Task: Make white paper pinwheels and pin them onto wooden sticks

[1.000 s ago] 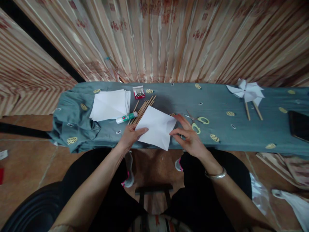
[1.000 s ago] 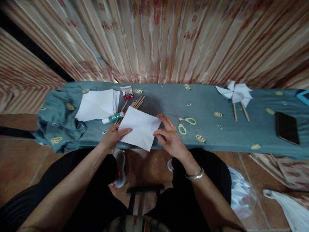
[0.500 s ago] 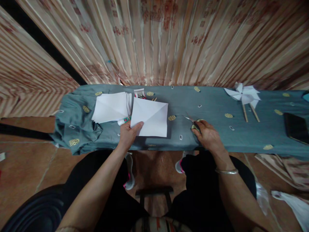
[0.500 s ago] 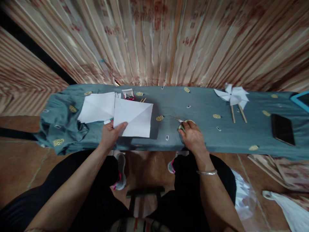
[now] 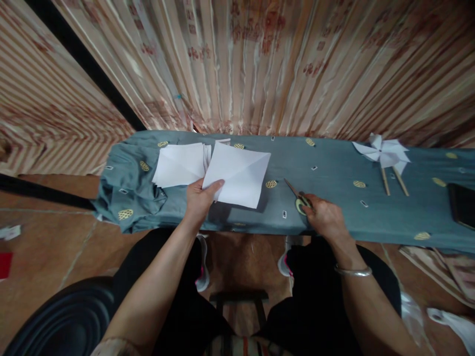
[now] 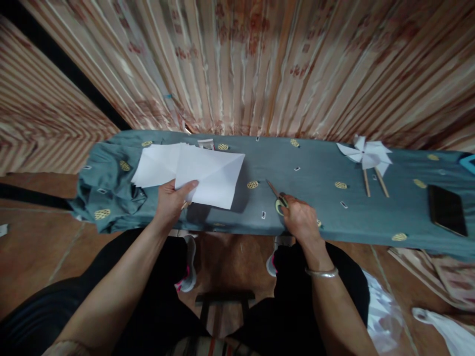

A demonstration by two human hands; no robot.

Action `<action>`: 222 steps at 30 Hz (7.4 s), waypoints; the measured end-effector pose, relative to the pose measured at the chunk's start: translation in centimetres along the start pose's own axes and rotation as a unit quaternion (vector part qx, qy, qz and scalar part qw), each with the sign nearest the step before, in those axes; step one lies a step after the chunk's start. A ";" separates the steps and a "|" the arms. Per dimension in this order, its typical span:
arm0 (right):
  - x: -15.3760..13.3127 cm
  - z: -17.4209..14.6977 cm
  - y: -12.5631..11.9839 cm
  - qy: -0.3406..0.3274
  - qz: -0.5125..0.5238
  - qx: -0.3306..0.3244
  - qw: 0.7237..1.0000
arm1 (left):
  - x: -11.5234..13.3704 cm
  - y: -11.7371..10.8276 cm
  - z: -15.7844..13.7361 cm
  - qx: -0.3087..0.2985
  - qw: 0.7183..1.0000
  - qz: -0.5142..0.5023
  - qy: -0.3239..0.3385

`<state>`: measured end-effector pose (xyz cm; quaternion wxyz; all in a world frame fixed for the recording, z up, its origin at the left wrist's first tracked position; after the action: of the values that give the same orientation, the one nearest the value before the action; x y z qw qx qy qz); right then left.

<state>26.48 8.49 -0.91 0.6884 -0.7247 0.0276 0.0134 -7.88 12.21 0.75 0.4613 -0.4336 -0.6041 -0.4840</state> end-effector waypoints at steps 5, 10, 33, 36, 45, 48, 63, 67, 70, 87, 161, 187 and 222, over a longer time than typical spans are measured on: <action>-1.1 -0.1 0.1 -0.026 0.075 0.012 0.997 | 0.0 0.2 0.3 -0.006 1.000 -0.029 0.002; -0.1 0.2 1.3 -0.006 0.333 -0.054 0.941 | 0.4 0.2 0.5 0.009 0.999 -0.046 0.015; -7.3 -1.4 3.7 0.043 0.851 -0.171 0.495 | -0.8 2.1 0.3 -0.025 0.991 -0.129 -0.031; -8.3 -0.4 2.8 0.034 0.863 -0.120 0.489 | -1.3 3.8 -0.1 -0.055 0.987 -0.144 -0.041; -8.8 1.0 2.4 0.084 0.800 -0.060 0.592 | -1.9 5.1 -0.9 -0.085 0.990 -0.104 -0.040; -8.7 1.0 2.8 0.090 0.782 -0.063 0.614 | -1.7 4.4 -0.7 -0.068 0.994 -0.079 -0.034; -10.0 -3.3 1.2 -0.169 0.635 -0.283 0.698 | 0.8 0.5 0.7 -0.009 0.993 -0.116 0.029; -10.5 -3.2 0.9 -0.177 0.623 -0.286 0.706 | 0.4 0.9 0.6 -0.010 0.994 -0.105 0.021; -10.7 -3.0 0.9 -0.177 0.632 -0.286 0.698 | 0.1 1.4 0.5 -0.022 0.995 -0.094 0.014; -10.8 -2.8 0.7 -0.180 0.637 -0.279 0.696 | 0.0 2.0 0.0 -0.031 0.995 -0.091 0.006; -10.5 -3.0 3.5 -0.075 0.679 -0.296 0.668 | -1.2 2.7 -0.3 -0.069 0.994 -0.064 -0.056; -11.3 -2.9 2.6 -0.065 0.681 -0.321 0.655 | -2.1 3.5 -0.8 -0.095 0.991 -0.058 -0.078; -11.4 -2.9 2.5 -0.051 0.676 -0.325 0.659 | -2.6 3.4 -0.8 -0.093 0.989 -0.083 -0.079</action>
<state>14.88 5.74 -2.57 0.2109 -0.6821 0.4688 0.5201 -3.93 11.70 -1.12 0.3282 -0.4600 -0.6246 -0.5390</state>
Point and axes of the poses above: each hand's wrist, its own z-axis towards the middle knuckle, its own y-axis out of the palm, x = y × z, the point moved 8 cm from there along z, towards the middle knuckle, and after that the axes turned 9 degrees about -x, right-handed, at the moved point
